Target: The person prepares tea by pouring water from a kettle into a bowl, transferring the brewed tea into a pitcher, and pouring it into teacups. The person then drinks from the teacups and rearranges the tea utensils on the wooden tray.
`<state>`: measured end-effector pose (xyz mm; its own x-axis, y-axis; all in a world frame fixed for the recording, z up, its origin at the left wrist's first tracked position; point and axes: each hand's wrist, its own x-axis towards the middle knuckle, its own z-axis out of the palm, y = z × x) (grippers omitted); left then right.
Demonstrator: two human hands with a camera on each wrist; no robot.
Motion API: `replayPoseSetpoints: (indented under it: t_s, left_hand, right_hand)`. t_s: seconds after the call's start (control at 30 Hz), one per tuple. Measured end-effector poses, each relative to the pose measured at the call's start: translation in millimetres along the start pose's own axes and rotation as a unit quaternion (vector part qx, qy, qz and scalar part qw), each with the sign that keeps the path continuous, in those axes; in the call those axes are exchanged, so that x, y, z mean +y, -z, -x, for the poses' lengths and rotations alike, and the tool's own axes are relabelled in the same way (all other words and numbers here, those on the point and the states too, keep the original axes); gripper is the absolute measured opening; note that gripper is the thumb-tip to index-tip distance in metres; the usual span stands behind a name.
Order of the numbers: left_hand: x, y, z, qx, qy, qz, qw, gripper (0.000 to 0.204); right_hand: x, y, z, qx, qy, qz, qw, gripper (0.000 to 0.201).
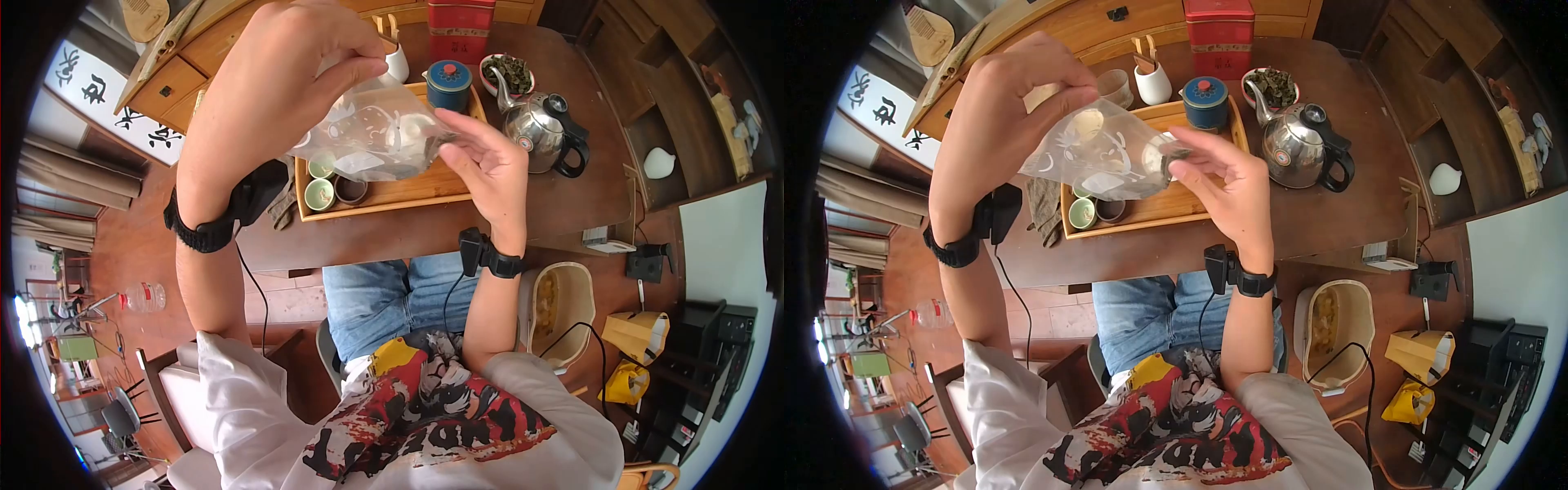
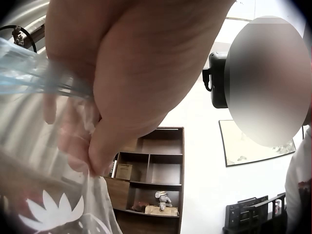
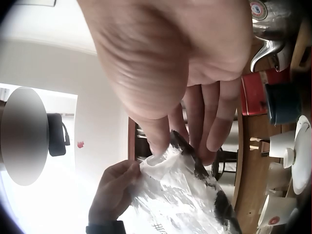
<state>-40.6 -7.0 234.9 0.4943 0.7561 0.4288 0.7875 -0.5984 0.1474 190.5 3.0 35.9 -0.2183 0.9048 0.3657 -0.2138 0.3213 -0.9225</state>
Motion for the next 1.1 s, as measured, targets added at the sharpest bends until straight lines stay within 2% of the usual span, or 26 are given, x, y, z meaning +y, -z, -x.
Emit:
replayPoseSetpoints:
  t_s: [0.07, 0.1, 0.17, 0.4, 0.5, 0.6, 0.67, 0.77, 1.1]
  left_hand:
    - [-0.6, 1.4, -3.2, -0.001, -0.005, -0.001, 1.0, 0.013]
    - [-0.7, 1.1, -4.6, -0.001, -0.01, -0.001, 1.0, 0.013]
    - [-1.1, -1.4, -6.6, -0.003, -0.012, 0.005, 1.0, 0.012]
    - [2.7, -6.0, -11.0, -0.014, 0.002, 0.028, 1.0, 0.013]
    - [5.1, -6.9, -13.3, -0.019, 0.005, 0.022, 1.0, 0.014]
    - [5.2, -7.6, -15.0, -0.015, 0.005, 0.017, 1.0, 0.015]
    - [6.1, -9.0, -15.8, -0.015, 0.004, 0.021, 1.0, 0.016]
    - [8.9, -9.7, -17.4, -0.021, 0.0, 0.021, 1.0, 0.017]
    - [8.4, -11.5, -20.0, -0.019, -0.014, 0.016, 1.0, 0.017]
  right_hand:
    - [-1.1, 2.4, 0.3, 0.029, 0.017, -0.069, 0.997, 0.029]
    - [-0.3, 5.5, 1.1, 0.03, 0.016, -0.07, 0.997, 0.029]
    - [2.0, 12.5, 3.7, 0.029, 0.013, 0.019, 0.999, 0.027]
    - [0.6, 12.8, 1.9, 0.05, 0.023, 0.006, 0.998, 0.024]
    - [2.5, 11.8, 0.2, 0.056, 0.031, -0.039, 0.997, 0.024]
    - [7.1, 13.3, -1.2, 0.063, 0.028, -0.073, 0.995, 0.034]
    - [8.5, 15.8, -1.0, 0.069, 0.02, -0.023, 0.997, 0.048]
    - [6.5, 14.7, -1.4, 0.061, 0.014, -0.041, 0.997, 0.055]
    - [7.3, 13.5, -0.8, 0.065, 0.0, -0.144, 0.987, 0.056]
